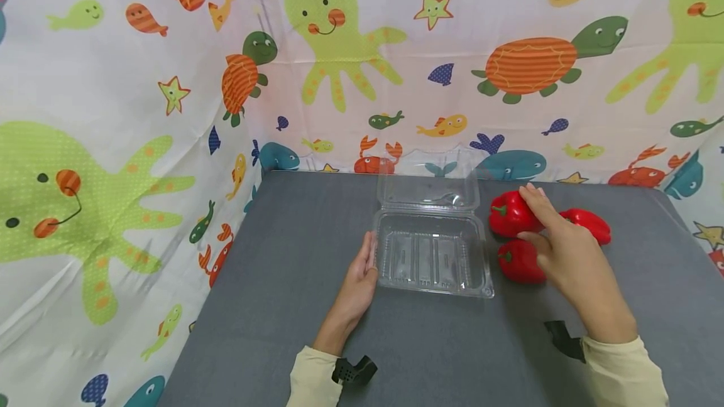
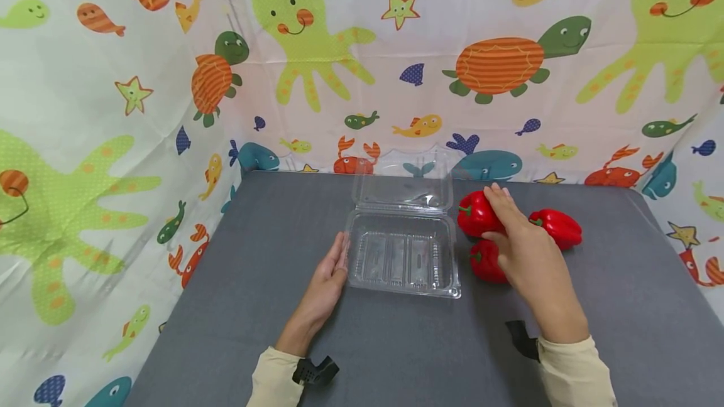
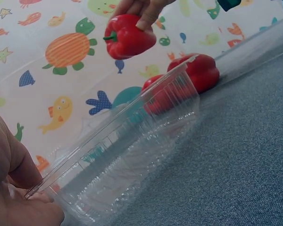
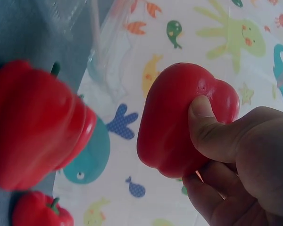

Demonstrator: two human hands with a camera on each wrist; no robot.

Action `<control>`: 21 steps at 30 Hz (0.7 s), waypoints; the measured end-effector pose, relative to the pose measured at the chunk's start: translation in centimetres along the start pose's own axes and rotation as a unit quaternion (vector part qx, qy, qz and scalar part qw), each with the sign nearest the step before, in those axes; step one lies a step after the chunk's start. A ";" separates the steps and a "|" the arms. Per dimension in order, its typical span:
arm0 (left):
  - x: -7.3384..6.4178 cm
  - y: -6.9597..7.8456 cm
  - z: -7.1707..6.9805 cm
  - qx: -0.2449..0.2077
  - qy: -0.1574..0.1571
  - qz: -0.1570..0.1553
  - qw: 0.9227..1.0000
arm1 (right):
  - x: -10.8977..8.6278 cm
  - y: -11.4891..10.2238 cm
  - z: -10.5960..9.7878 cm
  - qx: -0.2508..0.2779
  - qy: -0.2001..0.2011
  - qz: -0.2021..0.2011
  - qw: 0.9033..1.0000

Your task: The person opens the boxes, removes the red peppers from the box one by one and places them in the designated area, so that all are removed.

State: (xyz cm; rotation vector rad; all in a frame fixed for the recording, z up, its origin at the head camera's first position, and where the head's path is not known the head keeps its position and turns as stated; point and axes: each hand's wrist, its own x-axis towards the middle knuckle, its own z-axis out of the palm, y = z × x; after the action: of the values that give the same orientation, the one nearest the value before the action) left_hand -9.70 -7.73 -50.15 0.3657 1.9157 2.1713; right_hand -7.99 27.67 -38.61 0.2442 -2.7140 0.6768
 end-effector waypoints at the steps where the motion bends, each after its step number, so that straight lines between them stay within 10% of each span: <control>1: 0.0 0.0 0.0 -0.001 0.000 0.001 1.000 | -0.1 0.3 -0.1 -0.001 0.000 0.003 1.000; 21: -0.1 0.0 0.0 -0.001 0.002 0.010 1.000 | -2.9 5.2 -2.0 -0.047 0.005 0.078 0.996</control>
State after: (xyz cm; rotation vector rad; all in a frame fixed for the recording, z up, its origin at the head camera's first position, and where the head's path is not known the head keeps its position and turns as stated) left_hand -9.57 -7.78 -50.13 0.3810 1.9196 2.1891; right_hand -5.98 33.40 -40.23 0.0040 -2.7666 0.5868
